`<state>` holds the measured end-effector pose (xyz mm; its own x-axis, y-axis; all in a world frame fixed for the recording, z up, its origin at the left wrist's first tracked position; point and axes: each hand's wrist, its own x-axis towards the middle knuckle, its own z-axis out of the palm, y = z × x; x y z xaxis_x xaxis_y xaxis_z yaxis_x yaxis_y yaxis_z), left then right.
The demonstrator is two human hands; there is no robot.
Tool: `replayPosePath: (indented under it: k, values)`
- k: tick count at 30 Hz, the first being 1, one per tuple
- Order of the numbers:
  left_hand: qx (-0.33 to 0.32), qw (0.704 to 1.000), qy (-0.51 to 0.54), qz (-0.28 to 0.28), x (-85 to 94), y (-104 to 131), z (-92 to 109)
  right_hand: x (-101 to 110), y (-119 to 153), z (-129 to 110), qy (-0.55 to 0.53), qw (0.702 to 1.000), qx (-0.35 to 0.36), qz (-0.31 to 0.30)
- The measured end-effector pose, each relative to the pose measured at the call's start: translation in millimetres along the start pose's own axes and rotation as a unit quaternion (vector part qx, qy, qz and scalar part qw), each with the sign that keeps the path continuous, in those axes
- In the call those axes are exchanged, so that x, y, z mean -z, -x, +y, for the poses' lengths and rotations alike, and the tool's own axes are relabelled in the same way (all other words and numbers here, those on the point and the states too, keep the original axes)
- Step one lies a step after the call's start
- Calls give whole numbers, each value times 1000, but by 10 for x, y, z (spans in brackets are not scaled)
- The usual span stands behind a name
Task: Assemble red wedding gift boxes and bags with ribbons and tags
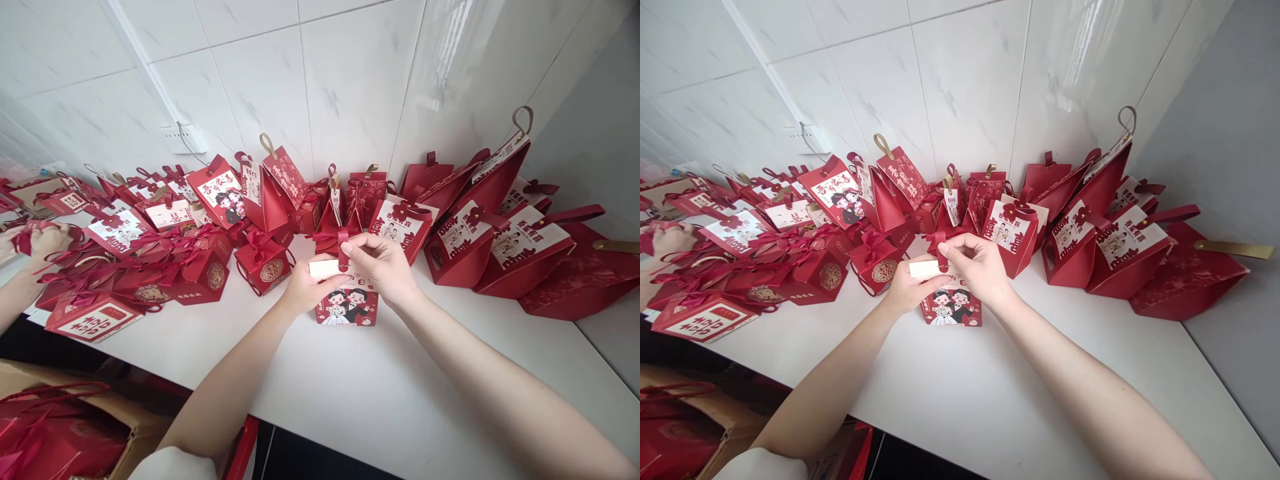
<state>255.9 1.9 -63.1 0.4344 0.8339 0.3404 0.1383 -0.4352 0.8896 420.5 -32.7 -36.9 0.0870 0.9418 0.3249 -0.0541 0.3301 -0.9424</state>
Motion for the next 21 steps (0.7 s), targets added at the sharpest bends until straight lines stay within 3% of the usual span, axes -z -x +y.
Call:
replayPosePath:
  k: [4, 11, 21]
  values:
    - [-11, 1000, 0, -16, 40, -23, -29, -19, 7, 45, 22, 1000, 17, -6]
    - [-32, 997, 31, 60, -30, -13, -85, -59, 15, 92, 66, 994, 85, 37]
    - [-14, 998, 62, 22, -31, -39, -124, -76, 10, 135, 50, 995, 85, 26]
